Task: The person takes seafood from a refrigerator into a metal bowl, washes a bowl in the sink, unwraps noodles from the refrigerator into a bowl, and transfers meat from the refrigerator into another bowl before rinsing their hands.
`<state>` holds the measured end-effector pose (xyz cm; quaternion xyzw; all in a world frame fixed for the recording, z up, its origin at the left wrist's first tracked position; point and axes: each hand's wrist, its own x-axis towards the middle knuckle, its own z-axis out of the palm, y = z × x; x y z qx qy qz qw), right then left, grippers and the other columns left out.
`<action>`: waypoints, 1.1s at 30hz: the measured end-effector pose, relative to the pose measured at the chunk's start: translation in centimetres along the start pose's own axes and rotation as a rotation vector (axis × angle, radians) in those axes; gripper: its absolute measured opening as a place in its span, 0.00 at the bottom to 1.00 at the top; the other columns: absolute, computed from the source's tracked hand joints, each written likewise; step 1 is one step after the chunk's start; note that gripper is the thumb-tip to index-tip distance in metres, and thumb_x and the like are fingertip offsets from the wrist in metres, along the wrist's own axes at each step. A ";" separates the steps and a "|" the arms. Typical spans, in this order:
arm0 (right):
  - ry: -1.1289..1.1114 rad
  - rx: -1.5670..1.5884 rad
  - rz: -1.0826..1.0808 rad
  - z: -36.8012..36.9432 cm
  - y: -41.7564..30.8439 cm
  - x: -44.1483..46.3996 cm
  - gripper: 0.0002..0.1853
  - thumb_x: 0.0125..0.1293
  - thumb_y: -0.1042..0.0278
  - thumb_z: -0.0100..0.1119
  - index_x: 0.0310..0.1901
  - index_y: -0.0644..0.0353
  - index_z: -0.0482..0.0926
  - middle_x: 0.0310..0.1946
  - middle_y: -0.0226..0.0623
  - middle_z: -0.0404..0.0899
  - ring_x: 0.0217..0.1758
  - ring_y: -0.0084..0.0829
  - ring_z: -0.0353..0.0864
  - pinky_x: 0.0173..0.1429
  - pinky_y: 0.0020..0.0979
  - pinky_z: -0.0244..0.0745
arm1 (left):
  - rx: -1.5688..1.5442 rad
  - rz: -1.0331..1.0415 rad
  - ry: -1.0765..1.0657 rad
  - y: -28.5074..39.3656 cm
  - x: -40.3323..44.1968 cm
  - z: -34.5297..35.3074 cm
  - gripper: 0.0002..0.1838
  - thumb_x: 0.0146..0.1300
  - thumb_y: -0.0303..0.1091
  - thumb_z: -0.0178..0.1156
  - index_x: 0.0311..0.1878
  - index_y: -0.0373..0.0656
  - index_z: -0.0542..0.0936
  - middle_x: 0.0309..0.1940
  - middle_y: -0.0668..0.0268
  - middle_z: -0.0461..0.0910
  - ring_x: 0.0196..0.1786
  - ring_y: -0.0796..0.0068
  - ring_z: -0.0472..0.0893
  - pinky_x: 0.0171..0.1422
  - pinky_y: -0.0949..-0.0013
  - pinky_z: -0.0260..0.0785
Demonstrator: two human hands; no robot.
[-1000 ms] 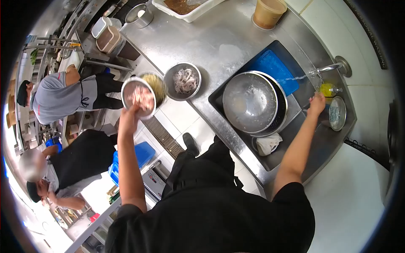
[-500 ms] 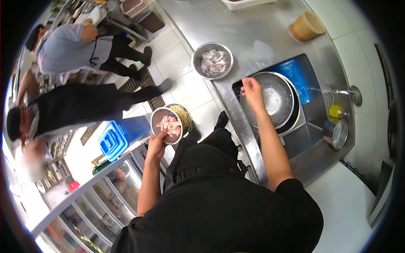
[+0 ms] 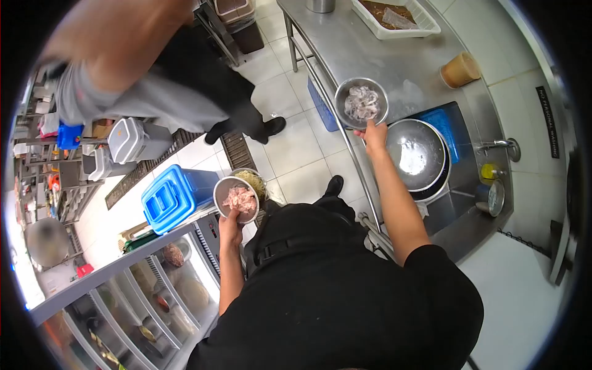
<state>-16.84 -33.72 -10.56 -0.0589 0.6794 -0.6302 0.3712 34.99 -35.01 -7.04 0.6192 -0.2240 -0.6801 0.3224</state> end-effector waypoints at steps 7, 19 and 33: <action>0.005 0.058 0.132 7.7 5.9 -9.4 0.16 0.71 0.73 0.48 0.57 0.69 0.70 0.45 0.50 0.81 0.36 0.39 0.85 0.34 0.38 0.85 | -0.107 0.132 0.035 1.6 2.2 -11.5 0.23 0.64 0.23 0.56 0.64 0.33 0.71 0.55 0.56 0.81 0.52 0.61 0.84 0.54 0.62 0.80; -0.513 -0.249 0.349 31.5 11.5 -18.3 0.13 0.71 0.67 0.55 0.53 0.62 0.73 0.42 0.41 0.82 0.36 0.32 0.84 0.35 0.34 0.84 | -0.307 0.214 0.209 7.1 6.5 -23.0 0.24 0.65 0.22 0.54 0.66 0.37 0.71 0.58 0.57 0.79 0.54 0.64 0.83 0.54 0.63 0.80; -1.010 -0.482 0.138 66.0 8.1 -13.5 0.13 0.70 0.73 0.51 0.53 0.67 0.74 0.40 0.41 0.84 0.29 0.28 0.84 0.29 0.28 0.83 | -0.625 0.319 0.461 19.2 19.1 -29.6 0.23 0.62 0.22 0.54 0.62 0.34 0.73 0.54 0.56 0.81 0.52 0.63 0.84 0.55 0.59 0.79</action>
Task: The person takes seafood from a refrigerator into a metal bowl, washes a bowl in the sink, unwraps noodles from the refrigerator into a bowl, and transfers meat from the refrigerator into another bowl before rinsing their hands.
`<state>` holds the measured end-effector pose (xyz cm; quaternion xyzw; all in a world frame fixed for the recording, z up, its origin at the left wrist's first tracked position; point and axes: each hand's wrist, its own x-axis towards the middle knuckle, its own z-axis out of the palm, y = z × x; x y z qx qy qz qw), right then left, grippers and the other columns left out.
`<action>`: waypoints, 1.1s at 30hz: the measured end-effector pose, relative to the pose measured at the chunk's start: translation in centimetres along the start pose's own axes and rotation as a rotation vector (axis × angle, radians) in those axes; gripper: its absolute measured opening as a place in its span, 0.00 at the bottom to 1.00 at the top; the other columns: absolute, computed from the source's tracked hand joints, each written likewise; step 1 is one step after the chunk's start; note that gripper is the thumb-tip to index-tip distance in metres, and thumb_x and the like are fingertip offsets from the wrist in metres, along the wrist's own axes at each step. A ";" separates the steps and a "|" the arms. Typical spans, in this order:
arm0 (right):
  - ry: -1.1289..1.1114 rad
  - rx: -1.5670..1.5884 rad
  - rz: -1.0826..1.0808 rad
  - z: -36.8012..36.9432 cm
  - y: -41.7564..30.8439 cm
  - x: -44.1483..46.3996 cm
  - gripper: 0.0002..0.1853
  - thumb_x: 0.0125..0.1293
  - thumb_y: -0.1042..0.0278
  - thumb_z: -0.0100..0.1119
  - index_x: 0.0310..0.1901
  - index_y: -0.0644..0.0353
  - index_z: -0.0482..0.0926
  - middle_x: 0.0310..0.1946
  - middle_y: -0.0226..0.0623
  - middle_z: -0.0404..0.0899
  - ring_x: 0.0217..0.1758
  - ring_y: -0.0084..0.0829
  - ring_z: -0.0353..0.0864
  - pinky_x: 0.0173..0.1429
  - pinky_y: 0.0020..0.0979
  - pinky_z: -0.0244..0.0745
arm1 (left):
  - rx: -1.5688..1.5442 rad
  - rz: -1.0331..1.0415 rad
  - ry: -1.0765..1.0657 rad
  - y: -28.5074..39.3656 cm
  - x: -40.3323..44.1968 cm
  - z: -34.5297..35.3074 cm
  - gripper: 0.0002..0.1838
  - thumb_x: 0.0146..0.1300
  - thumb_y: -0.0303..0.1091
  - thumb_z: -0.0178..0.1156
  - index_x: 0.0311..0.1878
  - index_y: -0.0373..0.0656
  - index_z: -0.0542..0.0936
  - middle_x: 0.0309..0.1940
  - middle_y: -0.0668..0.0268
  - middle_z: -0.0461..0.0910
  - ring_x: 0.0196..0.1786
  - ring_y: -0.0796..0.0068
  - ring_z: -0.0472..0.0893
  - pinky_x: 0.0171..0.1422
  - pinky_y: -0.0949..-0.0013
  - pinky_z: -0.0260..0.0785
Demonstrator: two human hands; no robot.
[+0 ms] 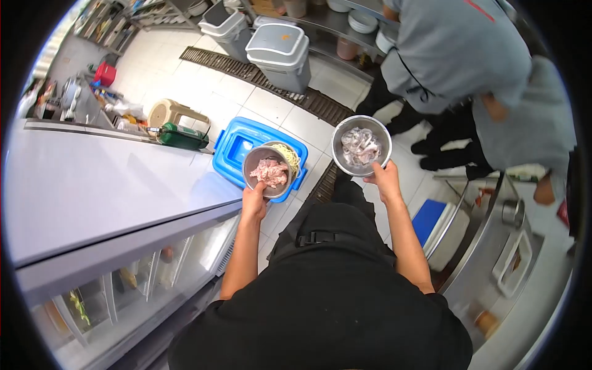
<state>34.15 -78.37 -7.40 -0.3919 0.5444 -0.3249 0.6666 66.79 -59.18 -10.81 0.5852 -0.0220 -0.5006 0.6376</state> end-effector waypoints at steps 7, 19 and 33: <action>-0.296 -0.208 0.016 7.1 -9.5 11.0 0.14 0.69 0.73 0.52 0.53 0.68 0.74 0.42 0.40 0.83 0.33 0.27 0.84 0.31 0.28 0.84 | -0.166 0.090 0.197 6.3 4.5 2.6 0.24 0.64 0.24 0.54 0.65 0.36 0.71 0.57 0.56 0.79 0.54 0.59 0.82 0.57 0.57 0.77; -0.494 -0.290 0.026 22.0 -18.9 27.1 0.13 0.71 0.71 0.52 0.52 0.69 0.74 0.39 0.41 0.83 0.30 0.27 0.84 0.29 0.27 0.84 | -0.383 0.150 0.429 13.5 16.6 3.0 0.25 0.63 0.23 0.54 0.65 0.37 0.71 0.56 0.55 0.79 0.54 0.59 0.83 0.53 0.56 0.81; -0.354 -0.368 0.203 45.9 -24.7 51.1 0.20 0.69 0.71 0.51 0.62 0.59 0.73 0.46 0.43 0.84 0.33 0.28 0.84 0.29 0.27 0.82 | -0.207 0.264 0.514 33.7 40.8 -5.8 0.25 0.61 0.23 0.57 0.64 0.40 0.74 0.54 0.58 0.81 0.52 0.63 0.84 0.54 0.62 0.79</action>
